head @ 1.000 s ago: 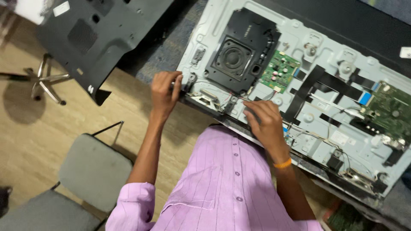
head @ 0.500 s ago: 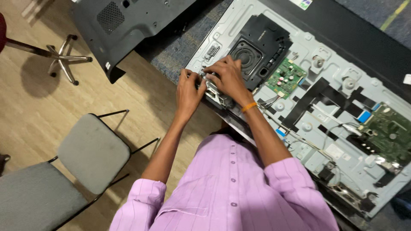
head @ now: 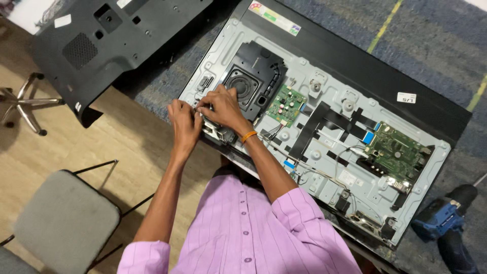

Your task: The person uses a cordless drill to remove screws from the back of a flat-screen TV. They detach the wall-mount bracket, then remove the rear cover to expose the internal components. The person briefly handles a small internal part before placing the cover aside.

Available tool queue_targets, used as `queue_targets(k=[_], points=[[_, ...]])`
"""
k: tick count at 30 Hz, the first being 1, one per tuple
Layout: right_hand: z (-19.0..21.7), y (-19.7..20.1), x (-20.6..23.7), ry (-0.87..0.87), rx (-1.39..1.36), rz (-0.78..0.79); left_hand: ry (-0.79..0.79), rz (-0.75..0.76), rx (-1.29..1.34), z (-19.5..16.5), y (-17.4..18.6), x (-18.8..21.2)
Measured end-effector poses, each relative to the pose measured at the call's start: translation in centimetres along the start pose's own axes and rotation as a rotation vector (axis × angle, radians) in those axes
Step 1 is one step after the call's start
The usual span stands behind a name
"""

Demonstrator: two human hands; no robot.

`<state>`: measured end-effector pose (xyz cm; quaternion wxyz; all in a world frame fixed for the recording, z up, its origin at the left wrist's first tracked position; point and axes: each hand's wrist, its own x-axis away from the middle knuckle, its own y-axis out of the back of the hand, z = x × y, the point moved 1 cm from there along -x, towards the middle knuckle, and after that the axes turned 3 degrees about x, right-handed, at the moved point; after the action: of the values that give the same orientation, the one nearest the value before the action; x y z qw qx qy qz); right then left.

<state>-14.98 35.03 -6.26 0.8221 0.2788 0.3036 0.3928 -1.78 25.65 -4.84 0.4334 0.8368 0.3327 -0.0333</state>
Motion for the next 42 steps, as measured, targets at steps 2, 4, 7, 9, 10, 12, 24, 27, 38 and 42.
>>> queue_targets(k=[2, 4, 7, 9, 10, 12, 24, 27, 38, 42], points=[[0.1, 0.1, -0.1, -0.029, -0.017, 0.035, 0.007, 0.012, 0.016, -0.1, 0.0, 0.4], [0.3, 0.0, -0.1, -0.061, -0.012, 0.037, 0.006, 0.017, 0.046, -0.3, 0.0, 0.5], [0.4, -0.5, 0.1, -0.081, -0.004, -0.009, 0.007, 0.025, -0.032, -0.6, 0.0, 0.2], [0.0, -0.8, -0.2, -0.12, 0.01, -0.06, 0.031, 0.031, -0.021, -0.6, -0.2, -0.8], [-0.1, -1.0, -0.2, -0.164, 0.016, -0.084, 0.045, 0.036, -0.017, -0.6, -0.2, -1.3], [-0.7, -1.3, -0.3, -0.199, 0.003, -0.119, 0.079, 0.044, 0.01, -0.6, -0.2, -1.9], [-0.2, 5.7, 4.3, -0.268, -0.358, -0.273, -0.049, 0.139, 0.088, -3.2, 1.0, 1.8], [2.7, 7.8, 6.3, -0.081, -0.035, -0.106, -0.105, 0.16, 0.071, -3.8, 1.6, 2.4], [1.2, 7.9, 7.6, -0.041, 0.257, 0.146, -0.104, 0.386, -0.071, -6.2, -0.5, 2.0], [-0.1, 7.2, 8.4, -0.047, 0.171, 0.059, -0.094, 0.43, -0.108, -6.3, -1.1, 1.3]])
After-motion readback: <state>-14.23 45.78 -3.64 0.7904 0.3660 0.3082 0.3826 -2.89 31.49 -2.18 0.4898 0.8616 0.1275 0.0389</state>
